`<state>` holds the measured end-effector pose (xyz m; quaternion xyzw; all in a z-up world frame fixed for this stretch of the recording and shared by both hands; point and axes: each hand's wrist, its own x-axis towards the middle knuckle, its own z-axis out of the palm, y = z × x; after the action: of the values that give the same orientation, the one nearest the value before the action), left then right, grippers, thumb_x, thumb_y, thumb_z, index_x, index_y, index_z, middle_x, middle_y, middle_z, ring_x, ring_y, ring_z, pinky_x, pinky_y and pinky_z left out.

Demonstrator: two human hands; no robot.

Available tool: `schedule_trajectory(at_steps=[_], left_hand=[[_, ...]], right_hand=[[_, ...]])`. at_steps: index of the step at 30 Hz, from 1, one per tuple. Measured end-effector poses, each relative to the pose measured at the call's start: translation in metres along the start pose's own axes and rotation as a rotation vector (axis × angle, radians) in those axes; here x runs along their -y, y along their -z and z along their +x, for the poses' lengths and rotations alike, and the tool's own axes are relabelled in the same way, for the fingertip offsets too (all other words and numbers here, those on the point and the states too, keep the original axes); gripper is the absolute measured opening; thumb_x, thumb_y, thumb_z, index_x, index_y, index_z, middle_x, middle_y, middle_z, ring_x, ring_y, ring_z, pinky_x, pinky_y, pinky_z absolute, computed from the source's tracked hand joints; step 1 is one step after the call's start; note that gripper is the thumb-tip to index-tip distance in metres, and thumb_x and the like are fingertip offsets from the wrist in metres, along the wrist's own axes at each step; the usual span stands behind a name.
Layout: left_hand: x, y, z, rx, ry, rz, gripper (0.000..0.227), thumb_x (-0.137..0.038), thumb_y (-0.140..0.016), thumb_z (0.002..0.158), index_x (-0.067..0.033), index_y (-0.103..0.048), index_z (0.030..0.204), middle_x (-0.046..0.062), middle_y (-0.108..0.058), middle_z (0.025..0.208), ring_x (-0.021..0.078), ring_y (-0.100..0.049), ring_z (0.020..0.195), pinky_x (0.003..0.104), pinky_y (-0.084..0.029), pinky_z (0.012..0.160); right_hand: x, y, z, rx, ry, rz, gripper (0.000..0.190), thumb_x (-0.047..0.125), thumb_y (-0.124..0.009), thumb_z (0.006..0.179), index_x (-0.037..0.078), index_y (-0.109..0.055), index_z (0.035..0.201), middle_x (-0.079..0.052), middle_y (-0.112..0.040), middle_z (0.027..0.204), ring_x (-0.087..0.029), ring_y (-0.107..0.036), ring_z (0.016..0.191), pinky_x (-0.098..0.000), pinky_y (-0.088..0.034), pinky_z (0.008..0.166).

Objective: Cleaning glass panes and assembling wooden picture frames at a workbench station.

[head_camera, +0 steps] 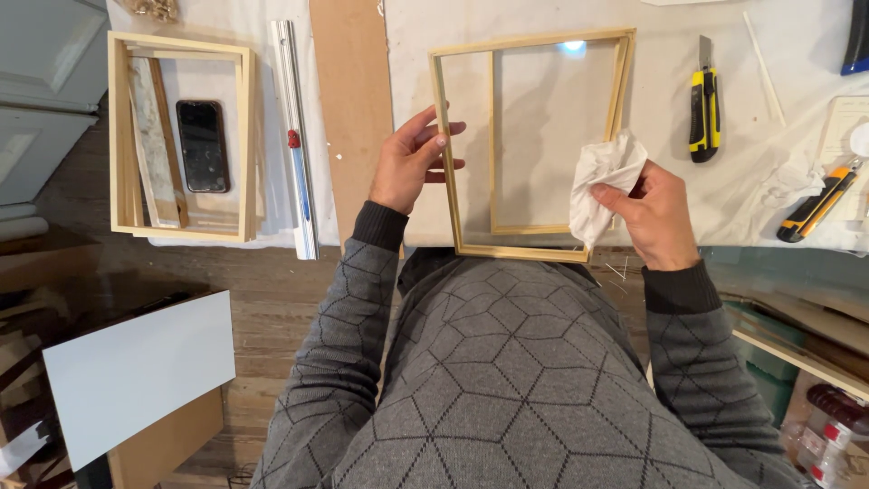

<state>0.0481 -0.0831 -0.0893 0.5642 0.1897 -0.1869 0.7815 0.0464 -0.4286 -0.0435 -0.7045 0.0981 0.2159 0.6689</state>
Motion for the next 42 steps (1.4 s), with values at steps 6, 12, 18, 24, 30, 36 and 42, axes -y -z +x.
schedule_trajectory(at_steps=[6,12,18,24,30,36,42], left_hand=[[0.000,0.005,0.001,0.028,-0.078,-0.033,0.049,-0.008,-0.054,0.106,-0.0124,-0.046,0.154,0.013,-0.071,0.133,0.0229,-0.077,0.094,0.037,-0.068,0.078],[-0.002,0.009,0.000,0.046,-0.117,-0.031,0.049,-0.010,-0.056,0.106,-0.0126,-0.046,0.154,0.014,-0.071,0.133,0.0230,-0.078,0.096,0.037,-0.068,0.080],[-0.012,0.008,0.000,0.005,-0.074,0.039,0.049,-0.012,-0.052,0.105,-0.0086,-0.044,0.154,0.015,-0.071,0.132,0.0242,-0.080,0.088,0.034,-0.070,0.068],[-0.001,0.027,0.024,0.042,-0.067,0.024,0.049,-0.015,-0.054,0.107,-0.0046,-0.038,0.153,0.016,-0.072,0.133,0.0251,-0.081,0.077,0.031,-0.065,0.054],[-0.006,0.037,0.035,0.051,-0.070,-0.004,0.050,-0.017,-0.058,0.106,-0.0055,-0.045,0.154,0.014,-0.073,0.131,0.0250,-0.082,0.077,0.032,-0.068,0.056],[-0.008,0.044,0.032,0.030,-0.082,-0.010,0.049,-0.017,-0.060,0.107,-0.0061,-0.047,0.153,0.014,-0.074,0.131,0.0258,-0.082,0.077,0.032,-0.066,0.054],[-0.001,0.046,0.030,0.009,-0.064,-0.016,0.049,-0.017,-0.060,0.107,-0.0055,-0.048,0.152,0.014,-0.074,0.131,0.0257,-0.081,0.077,0.033,-0.068,0.056]], right_hand=[[0.012,-0.008,-0.003,-0.020,0.031,-0.071,0.032,-0.006,-0.073,0.090,-0.005,-0.066,0.121,-0.007,-0.074,0.112,-0.012,-0.070,0.098,-0.0275,-0.056,0.089],[0.018,-0.011,-0.005,-0.004,0.042,-0.076,0.030,-0.004,-0.073,0.091,-0.005,-0.066,0.121,-0.007,-0.074,0.112,-0.012,-0.070,0.099,-0.0276,-0.057,0.090],[0.031,-0.013,-0.004,0.015,-0.010,-0.156,0.032,0.001,-0.074,0.092,-0.005,-0.068,0.123,-0.011,-0.076,0.112,-0.016,-0.072,0.097,-0.0295,-0.057,0.089],[0.039,-0.008,0.021,0.061,-0.105,0.098,0.029,0.006,-0.073,0.095,-0.004,-0.069,0.122,-0.010,-0.076,0.112,-0.015,-0.074,0.094,-0.0284,-0.061,0.086],[0.037,-0.010,0.033,0.116,0.024,0.031,0.025,0.010,-0.077,0.102,-0.004,-0.070,0.122,-0.005,-0.074,0.104,-0.009,-0.068,0.085,-0.0230,-0.054,0.072],[0.045,-0.022,0.032,0.136,0.040,0.041,0.025,0.010,-0.078,0.100,-0.002,-0.070,0.121,-0.006,-0.074,0.106,-0.010,-0.071,0.088,-0.0238,-0.058,0.076],[0.034,-0.022,0.032,0.132,0.031,0.037,0.026,0.009,-0.078,0.101,-0.004,-0.070,0.122,-0.006,-0.074,0.107,-0.010,-0.071,0.090,-0.0241,-0.058,0.078]])
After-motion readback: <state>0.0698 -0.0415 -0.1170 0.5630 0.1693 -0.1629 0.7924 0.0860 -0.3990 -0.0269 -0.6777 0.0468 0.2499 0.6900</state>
